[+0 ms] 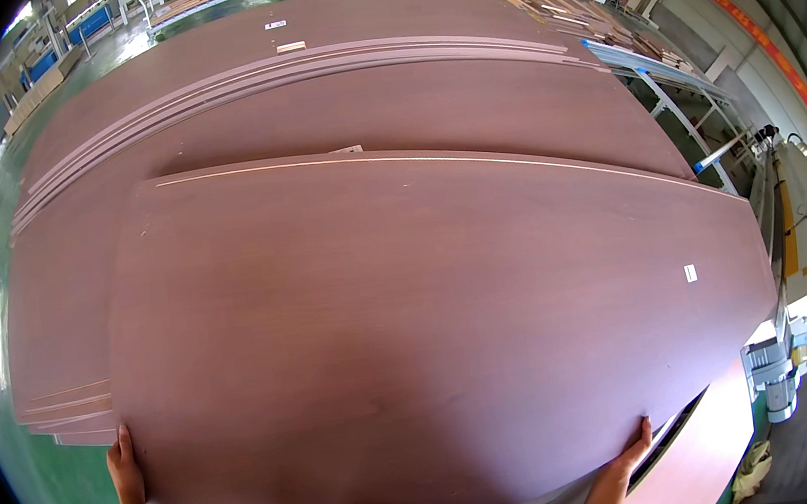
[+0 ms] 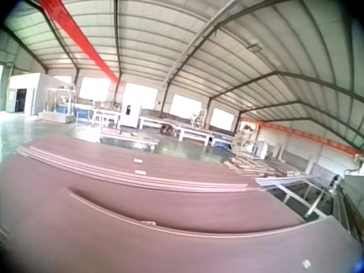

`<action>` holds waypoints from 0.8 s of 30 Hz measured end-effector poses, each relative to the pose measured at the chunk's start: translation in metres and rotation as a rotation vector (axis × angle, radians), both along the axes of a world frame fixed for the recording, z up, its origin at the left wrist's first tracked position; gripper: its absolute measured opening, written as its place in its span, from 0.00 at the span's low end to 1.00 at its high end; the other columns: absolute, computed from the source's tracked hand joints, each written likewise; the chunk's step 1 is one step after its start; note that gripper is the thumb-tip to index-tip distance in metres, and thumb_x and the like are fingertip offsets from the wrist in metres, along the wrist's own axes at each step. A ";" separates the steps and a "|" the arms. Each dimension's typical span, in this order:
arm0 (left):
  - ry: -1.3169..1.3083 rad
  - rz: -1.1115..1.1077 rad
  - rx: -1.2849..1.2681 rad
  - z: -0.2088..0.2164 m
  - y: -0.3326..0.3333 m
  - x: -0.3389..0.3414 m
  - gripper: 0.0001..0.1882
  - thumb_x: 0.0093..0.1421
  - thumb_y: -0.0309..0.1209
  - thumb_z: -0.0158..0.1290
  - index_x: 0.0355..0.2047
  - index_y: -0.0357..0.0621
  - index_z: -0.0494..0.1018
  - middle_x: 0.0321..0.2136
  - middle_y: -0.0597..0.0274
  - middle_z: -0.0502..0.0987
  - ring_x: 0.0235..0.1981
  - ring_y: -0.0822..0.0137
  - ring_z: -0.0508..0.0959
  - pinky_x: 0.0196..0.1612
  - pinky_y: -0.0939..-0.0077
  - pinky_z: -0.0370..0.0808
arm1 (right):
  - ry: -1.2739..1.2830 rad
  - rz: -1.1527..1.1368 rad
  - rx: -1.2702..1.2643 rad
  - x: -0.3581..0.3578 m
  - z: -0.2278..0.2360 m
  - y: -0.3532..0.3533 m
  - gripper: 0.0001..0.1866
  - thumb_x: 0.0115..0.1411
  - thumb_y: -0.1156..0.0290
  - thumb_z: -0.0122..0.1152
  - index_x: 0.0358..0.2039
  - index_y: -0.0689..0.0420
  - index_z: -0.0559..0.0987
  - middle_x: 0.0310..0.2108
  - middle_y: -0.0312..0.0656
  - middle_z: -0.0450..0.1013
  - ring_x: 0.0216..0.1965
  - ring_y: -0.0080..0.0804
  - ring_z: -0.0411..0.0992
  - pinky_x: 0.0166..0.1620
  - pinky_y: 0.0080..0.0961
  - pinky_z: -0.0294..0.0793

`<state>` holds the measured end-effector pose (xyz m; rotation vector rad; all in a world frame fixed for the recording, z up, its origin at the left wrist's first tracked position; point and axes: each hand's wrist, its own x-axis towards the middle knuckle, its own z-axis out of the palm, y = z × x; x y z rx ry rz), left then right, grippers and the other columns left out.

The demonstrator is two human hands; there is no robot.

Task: The person picks up wooden panels from a stack and feeds them into an edge banding machine by hand, then retrieves the processed panels and stacks them onto a pile.

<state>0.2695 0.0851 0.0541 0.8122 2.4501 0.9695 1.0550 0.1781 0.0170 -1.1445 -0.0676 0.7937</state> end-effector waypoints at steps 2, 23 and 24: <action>-0.009 0.006 -0.007 -0.005 -0.016 -0.019 0.36 0.70 0.54 0.42 0.46 0.24 0.76 0.34 0.48 0.82 0.36 0.62 0.78 0.45 0.67 0.73 | 0.019 -0.028 -0.049 -0.014 0.005 0.005 0.28 0.61 0.55 0.51 0.57 0.56 0.72 0.54 0.44 0.72 0.53 0.43 0.71 0.53 0.43 0.73; -0.020 0.178 -0.031 -0.018 -0.124 -0.208 0.37 0.68 0.57 0.44 0.40 0.26 0.78 0.31 0.49 0.82 0.32 0.59 0.78 0.42 0.65 0.75 | 0.173 0.160 0.001 -0.213 0.046 0.062 0.28 0.56 0.57 0.55 0.56 0.55 0.72 0.54 0.44 0.72 0.54 0.48 0.68 0.57 0.48 0.68; 0.057 0.170 -0.055 -0.017 -0.126 -0.218 0.37 0.68 0.58 0.43 0.39 0.27 0.78 0.30 0.48 0.81 0.31 0.54 0.78 0.41 0.62 0.75 | 0.216 0.196 0.013 -0.226 0.047 0.064 0.28 0.57 0.57 0.54 0.56 0.56 0.71 0.55 0.45 0.71 0.55 0.48 0.68 0.59 0.48 0.67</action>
